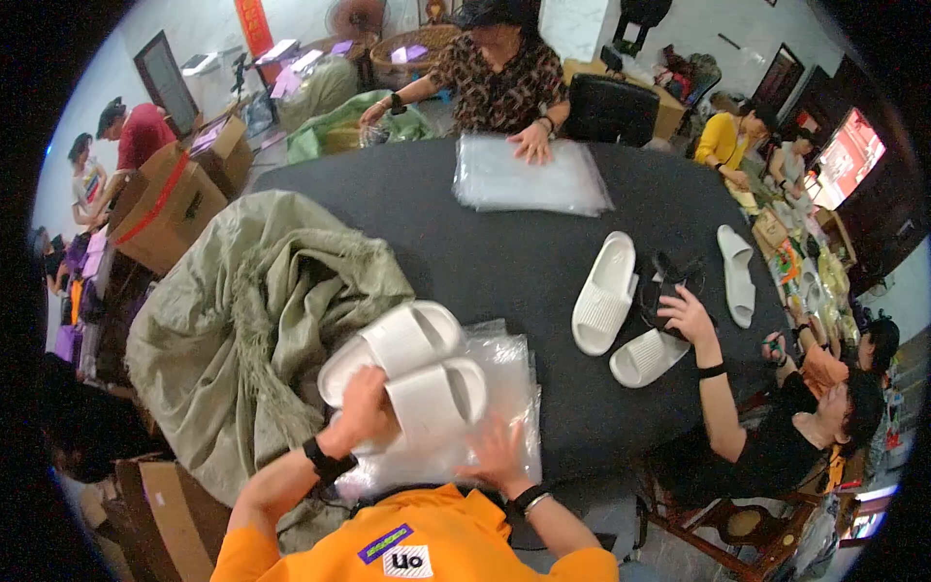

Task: The recorder takes pairs of foam slides/shoes from a large burlap sack and places each pair into a clear plastic bag on a table.

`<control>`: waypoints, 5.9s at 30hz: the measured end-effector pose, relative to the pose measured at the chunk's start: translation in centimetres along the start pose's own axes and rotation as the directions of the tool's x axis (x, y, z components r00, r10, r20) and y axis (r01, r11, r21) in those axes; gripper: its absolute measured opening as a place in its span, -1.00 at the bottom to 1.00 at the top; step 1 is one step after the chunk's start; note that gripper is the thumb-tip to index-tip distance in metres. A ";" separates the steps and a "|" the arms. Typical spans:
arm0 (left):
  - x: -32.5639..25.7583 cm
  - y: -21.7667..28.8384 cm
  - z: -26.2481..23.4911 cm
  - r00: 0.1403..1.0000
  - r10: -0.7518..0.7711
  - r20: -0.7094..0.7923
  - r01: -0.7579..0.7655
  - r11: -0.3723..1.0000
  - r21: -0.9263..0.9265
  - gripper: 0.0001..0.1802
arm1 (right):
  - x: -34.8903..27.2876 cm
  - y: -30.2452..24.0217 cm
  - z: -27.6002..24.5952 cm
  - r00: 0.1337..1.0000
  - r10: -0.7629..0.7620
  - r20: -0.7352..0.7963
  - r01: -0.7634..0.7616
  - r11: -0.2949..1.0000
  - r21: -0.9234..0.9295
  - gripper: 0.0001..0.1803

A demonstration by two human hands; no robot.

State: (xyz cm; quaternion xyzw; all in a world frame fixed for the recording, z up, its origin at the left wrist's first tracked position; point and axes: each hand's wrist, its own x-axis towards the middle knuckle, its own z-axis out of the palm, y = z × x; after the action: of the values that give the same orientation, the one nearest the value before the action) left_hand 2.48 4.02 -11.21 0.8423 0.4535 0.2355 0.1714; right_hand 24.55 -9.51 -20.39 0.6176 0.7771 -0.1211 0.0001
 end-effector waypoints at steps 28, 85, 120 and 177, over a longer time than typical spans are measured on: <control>18.6 14.1 3.3 0.893 0.450 0.019 -0.425 0.855 -0.298 -0.55 | -1.2 0.8 4.9 0.986 -0.018 -0.166 0.047 0.985 0.168 -0.15; -17.0 -6.5 6.0 0.750 0.195 0.632 -0.262 0.965 0.013 -0.41 | -5.4 -0.2 5.9 0.990 -0.126 -0.059 0.129 0.990 0.055 -0.27; -5.1 -28.7 -8.1 0.778 -0.628 0.007 0.501 0.628 0.596 -0.55 | 1.2 0.0 -1.0 0.980 0.199 0.023 -0.197 0.934 0.297 -0.74; 1.2 -8.4 -31.0 0.877 -0.221 -0.426 0.055 0.928 -0.368 -0.83 | 0.1 -0.2 1.4 0.986 0.166 -0.005 -0.149 0.898 0.415 -0.68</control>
State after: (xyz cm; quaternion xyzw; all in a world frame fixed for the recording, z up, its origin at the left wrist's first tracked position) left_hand -19.79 11.82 10.65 0.6841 0.4925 0.4910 0.2202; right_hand 24.14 -9.73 -21.77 0.6667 0.6814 -0.2696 -0.1363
